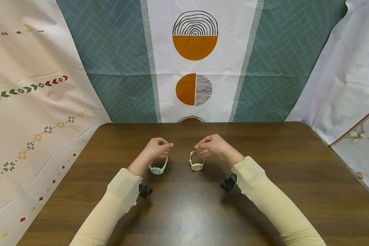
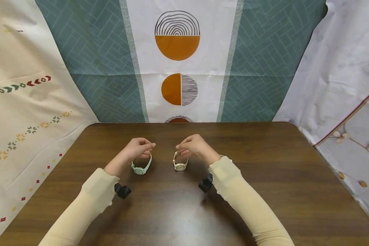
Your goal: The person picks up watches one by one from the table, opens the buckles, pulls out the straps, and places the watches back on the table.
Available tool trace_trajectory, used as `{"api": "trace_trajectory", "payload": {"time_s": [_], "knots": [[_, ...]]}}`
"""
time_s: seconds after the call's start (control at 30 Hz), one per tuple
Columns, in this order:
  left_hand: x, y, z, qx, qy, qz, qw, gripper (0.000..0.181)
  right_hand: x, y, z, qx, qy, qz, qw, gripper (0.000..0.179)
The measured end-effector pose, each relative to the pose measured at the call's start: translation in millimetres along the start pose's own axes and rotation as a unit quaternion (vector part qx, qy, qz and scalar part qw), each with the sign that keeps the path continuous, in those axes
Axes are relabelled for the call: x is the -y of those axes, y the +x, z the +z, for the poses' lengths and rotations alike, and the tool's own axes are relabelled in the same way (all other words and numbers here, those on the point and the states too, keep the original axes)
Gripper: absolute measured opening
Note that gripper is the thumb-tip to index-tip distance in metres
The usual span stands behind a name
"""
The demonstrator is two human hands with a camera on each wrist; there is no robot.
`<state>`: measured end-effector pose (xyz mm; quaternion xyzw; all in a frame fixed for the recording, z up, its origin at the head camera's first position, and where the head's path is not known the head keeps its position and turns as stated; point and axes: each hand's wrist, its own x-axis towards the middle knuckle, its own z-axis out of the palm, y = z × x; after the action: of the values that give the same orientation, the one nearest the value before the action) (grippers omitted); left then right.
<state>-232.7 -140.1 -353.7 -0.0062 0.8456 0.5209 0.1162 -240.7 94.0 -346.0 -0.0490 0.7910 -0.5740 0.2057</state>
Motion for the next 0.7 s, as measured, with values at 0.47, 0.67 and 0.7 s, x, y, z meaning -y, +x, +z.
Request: {"api": "trace_trajectory", "payload": {"time_s": [0.47,0.67,0.7], "knots": [[-30.8,7.0,46.0,0.049,-0.047,0.029,0.9973,0.024,-20,-6.7,-56,-0.038,0.000,0.014,0.9992,0.036],[-40.9,10.7,68.4,0.080,-0.082,0.031,0.9930,0.022,-30,-7.9,-73,-0.049,-0.026,0.020,0.9982,0.036],[-42.3,11.2,72.5,0.083,-0.083,0.029,0.9927,0.022,-32,-8.0,-76,-0.052,-0.032,0.023,0.9979,0.036]]}}
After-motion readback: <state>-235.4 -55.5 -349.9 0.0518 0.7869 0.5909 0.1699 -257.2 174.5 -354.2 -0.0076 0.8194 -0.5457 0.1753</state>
